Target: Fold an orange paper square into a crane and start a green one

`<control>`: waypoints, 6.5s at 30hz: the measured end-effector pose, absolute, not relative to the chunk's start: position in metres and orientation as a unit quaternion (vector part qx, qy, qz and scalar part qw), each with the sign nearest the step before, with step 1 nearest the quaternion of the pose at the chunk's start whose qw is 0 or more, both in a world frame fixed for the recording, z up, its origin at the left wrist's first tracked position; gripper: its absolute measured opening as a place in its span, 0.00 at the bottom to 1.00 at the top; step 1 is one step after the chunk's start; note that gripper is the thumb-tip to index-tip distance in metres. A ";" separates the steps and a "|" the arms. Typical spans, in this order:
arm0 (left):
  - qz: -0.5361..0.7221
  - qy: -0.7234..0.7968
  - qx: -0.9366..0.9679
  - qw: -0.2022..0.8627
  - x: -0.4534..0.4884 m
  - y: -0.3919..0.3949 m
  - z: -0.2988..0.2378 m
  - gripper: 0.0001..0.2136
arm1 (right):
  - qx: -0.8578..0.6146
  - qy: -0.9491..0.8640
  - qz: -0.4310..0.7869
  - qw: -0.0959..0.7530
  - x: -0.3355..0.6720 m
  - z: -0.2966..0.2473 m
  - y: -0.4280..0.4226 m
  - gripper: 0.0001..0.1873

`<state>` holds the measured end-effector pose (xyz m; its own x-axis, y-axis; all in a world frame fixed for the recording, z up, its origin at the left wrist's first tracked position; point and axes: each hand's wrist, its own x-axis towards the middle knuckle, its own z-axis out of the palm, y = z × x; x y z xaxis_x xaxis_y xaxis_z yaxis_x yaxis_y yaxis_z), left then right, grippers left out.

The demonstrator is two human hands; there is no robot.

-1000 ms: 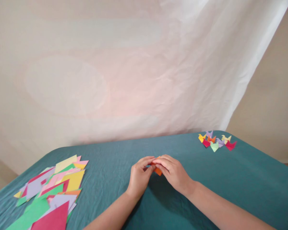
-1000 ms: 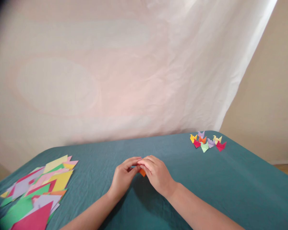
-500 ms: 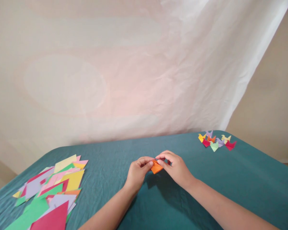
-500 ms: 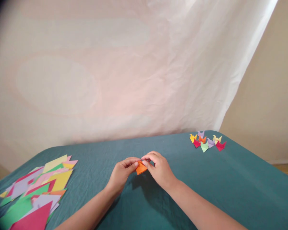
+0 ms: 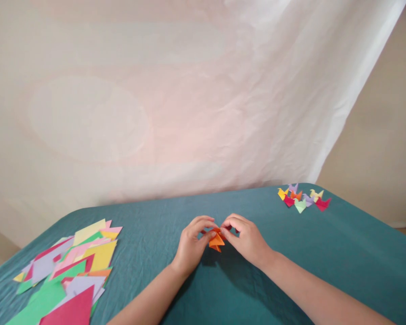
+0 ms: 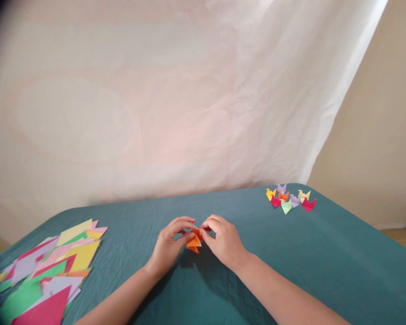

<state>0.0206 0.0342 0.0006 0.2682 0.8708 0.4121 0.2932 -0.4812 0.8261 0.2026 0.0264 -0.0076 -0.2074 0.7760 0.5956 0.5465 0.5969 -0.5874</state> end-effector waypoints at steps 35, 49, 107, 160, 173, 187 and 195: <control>0.438 0.372 0.589 0.569 0.023 0.039 0.003 0.11 | -0.376 -0.636 0.465 0.487 0.210 -0.007 0.036 0.10; 0.403 0.465 0.673 0.410 0.020 0.036 -0.002 0.10 | -0.372 -0.731 0.260 0.509 0.205 -0.001 0.027 0.04; 0.409 0.425 0.776 0.222 0.017 0.029 0.017 0.07 | -0.422 -0.744 0.191 0.482 0.197 0.003 0.019 0.04; 0.459 0.487 0.673 0.314 0.010 0.044 0.004 0.06 | -0.457 -0.674 0.359 0.456 0.201 -0.004 0.026 0.11; 0.486 0.450 0.553 0.506 0.016 0.048 -0.015 0.15 | -0.482 -0.643 0.360 0.474 0.198 -0.017 0.032 0.09; 0.397 0.468 0.745 0.262 0.009 0.048 -0.012 0.05 | -0.447 -0.704 0.238 0.498 0.203 -0.021 0.035 0.12; 0.405 0.459 0.711 0.347 0.008 0.051 -0.015 0.07 | -0.439 -0.676 0.310 0.504 0.202 -0.025 0.039 0.17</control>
<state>0.0085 0.0508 -0.0150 0.2520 0.9329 0.2574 0.3718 -0.3389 0.8642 0.2025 0.0392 -0.0255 -0.1054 0.9066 0.4086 0.2810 0.4213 -0.8623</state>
